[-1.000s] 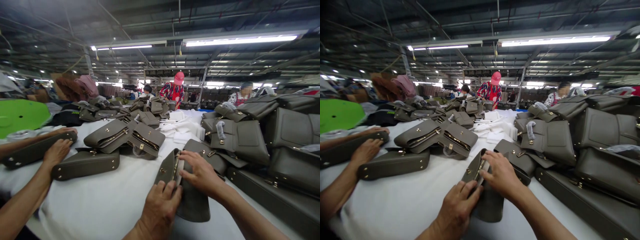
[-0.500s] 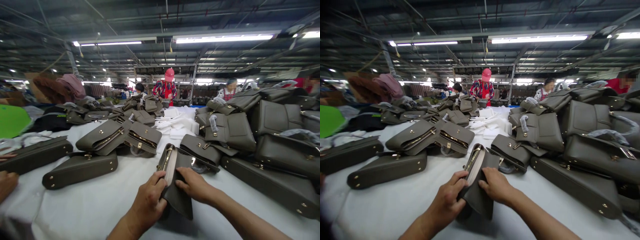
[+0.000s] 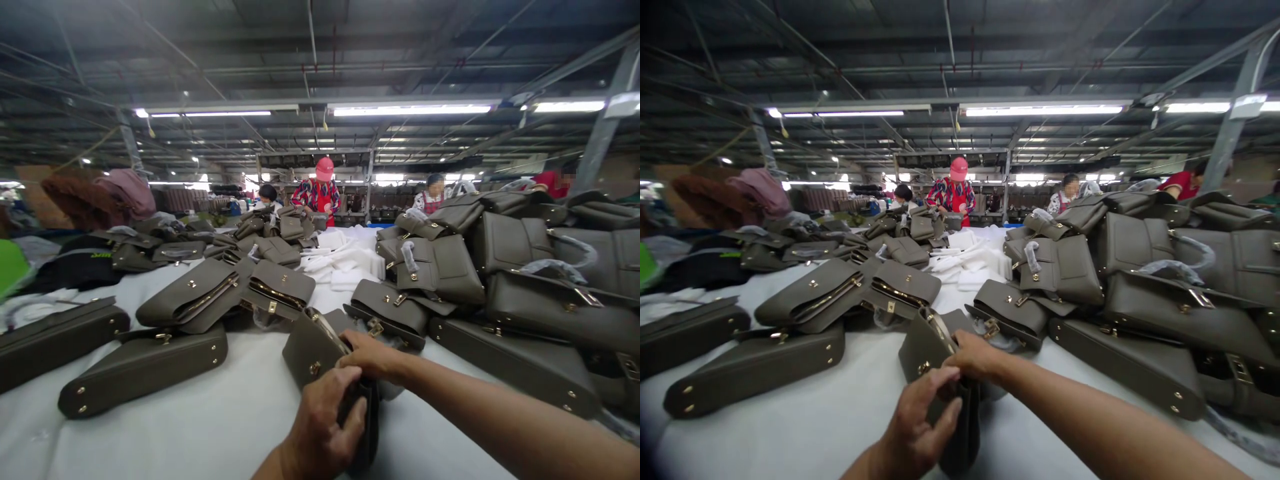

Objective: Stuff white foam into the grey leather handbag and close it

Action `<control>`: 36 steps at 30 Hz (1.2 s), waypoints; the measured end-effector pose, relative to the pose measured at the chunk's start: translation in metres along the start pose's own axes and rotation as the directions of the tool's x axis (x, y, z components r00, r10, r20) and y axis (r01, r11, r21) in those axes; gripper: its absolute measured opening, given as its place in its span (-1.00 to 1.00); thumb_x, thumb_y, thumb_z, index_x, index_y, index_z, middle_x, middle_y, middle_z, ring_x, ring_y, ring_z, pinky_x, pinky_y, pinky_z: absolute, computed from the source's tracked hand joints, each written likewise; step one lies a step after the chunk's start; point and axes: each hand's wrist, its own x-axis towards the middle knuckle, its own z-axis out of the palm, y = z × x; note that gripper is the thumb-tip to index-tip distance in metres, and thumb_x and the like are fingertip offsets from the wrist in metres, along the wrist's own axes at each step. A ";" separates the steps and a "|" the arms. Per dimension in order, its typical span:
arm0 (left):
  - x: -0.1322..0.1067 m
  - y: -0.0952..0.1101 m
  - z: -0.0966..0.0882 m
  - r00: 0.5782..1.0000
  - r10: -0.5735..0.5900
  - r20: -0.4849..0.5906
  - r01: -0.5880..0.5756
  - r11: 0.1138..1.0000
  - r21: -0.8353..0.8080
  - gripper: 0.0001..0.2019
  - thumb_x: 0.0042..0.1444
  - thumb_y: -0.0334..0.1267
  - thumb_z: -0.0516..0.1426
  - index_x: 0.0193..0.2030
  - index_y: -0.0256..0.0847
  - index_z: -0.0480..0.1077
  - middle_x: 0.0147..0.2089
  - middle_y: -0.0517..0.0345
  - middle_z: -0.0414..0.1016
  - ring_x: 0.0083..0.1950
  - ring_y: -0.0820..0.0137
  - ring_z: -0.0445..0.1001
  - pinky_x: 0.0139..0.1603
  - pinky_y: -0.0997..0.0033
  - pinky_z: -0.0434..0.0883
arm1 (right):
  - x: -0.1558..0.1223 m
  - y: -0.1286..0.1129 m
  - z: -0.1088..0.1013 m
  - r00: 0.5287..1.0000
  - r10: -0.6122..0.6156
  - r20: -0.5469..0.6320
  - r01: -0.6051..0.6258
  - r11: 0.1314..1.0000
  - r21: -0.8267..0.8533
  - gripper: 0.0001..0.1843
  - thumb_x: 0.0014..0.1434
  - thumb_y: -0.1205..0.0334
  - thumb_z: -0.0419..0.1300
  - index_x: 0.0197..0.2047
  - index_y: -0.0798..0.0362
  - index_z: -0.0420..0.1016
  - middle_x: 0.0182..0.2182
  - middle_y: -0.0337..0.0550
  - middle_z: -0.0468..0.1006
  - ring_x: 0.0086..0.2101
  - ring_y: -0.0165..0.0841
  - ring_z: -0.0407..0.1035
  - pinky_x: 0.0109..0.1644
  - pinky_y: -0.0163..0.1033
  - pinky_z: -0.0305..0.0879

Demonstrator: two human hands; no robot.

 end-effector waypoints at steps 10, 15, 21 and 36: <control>0.026 -0.109 -0.061 0.970 -0.136 0.201 0.009 0.849 0.529 -0.61 0.17 -0.14 0.13 0.10 -0.23 0.29 0.11 -0.07 0.37 0.17 0.10 0.26 0.18 -0.06 0.20 | 0.009 -0.023 -0.028 0.974 -0.132 0.182 0.199 0.883 -0.425 -0.45 -0.24 0.53 0.16 -0.08 0.12 0.44 -0.14 0.05 0.53 -0.12 -0.05 0.42 -0.15 -0.13 0.33; 0.039 -0.112 -0.054 0.960 -0.165 0.226 0.063 0.915 0.398 -0.79 0.23 -0.16 0.07 -0.11 -0.21 0.39 -0.07 -0.01 0.44 0.02 0.20 0.33 0.07 0.09 0.28 | 0.019 -0.012 -0.048 0.925 -0.247 0.289 0.349 0.853 -0.387 -0.20 -0.23 0.58 0.11 0.15 0.04 0.29 -0.10 -0.06 0.51 -0.14 -0.20 0.42 -0.16 -0.25 0.33; 0.011 -0.087 -0.042 0.986 -0.084 0.147 0.071 0.993 0.090 -0.85 0.17 -0.19 0.13 -0.19 -0.20 0.38 -0.22 0.04 0.40 -0.17 0.29 0.32 -0.14 0.27 0.32 | -0.008 0.016 -0.066 0.885 -0.365 0.288 0.460 0.780 -0.425 -0.25 -0.16 0.57 0.13 0.16 0.04 0.32 -0.03 -0.03 0.45 -0.04 -0.17 0.35 0.04 -0.15 0.26; -0.012 -0.049 -0.032 0.769 -0.623 0.144 0.590 0.605 -0.535 -0.84 0.25 -0.22 -0.03 -0.10 -0.19 0.27 -0.19 0.13 0.39 -0.13 0.36 0.35 -0.08 0.38 0.29 | -0.002 -0.003 -0.032 0.834 -0.524 0.170 0.551 0.805 -0.219 -0.59 0.17 0.17 0.22 0.10 -0.03 0.41 -0.11 -0.14 0.47 -0.14 -0.29 0.38 -0.06 -0.26 0.28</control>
